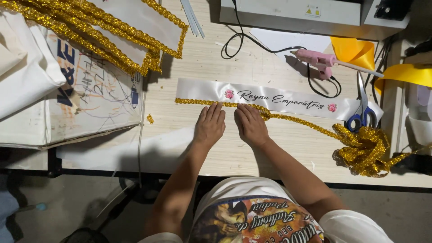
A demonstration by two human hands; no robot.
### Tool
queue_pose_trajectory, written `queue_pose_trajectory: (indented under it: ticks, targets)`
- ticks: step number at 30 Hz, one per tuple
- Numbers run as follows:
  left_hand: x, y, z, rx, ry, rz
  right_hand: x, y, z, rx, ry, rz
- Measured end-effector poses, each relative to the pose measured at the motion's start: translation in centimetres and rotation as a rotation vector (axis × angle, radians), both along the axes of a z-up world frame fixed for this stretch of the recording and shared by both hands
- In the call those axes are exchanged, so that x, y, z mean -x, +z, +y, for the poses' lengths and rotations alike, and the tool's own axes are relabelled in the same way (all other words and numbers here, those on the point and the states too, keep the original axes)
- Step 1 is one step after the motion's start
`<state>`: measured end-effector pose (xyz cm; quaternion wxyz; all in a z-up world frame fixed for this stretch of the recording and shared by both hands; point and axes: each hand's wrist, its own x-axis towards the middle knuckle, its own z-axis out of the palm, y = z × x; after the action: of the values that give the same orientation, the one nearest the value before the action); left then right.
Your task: The person decorates a white sash with a gold glitter trim. They use a hot glue gun to apply adhesive to the sash and press the trim along the edge. Finally, they use scissors to cut the excess trim.
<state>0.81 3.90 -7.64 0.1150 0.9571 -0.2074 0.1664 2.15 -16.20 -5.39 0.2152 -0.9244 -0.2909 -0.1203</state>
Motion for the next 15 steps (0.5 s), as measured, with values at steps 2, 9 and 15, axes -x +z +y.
queue_pose_trajectory:
  ticks: [2, 9, 15]
  targets:
    - [-0.1, 0.4, -0.2, 0.02, 0.028, 0.0, 0.1, -0.1, -0.1, -0.038, -0.015, 0.032]
    - [-1.8, 2.2, -0.4, 0.127, 0.154, -0.022, 0.1, -0.1, -0.3, -0.114, -0.006, 0.008]
    - [-3.4, 2.2, 4.8, 0.601, 0.351, 0.295, 0.0, -0.8, -0.1, -0.048, -0.055, -0.008]
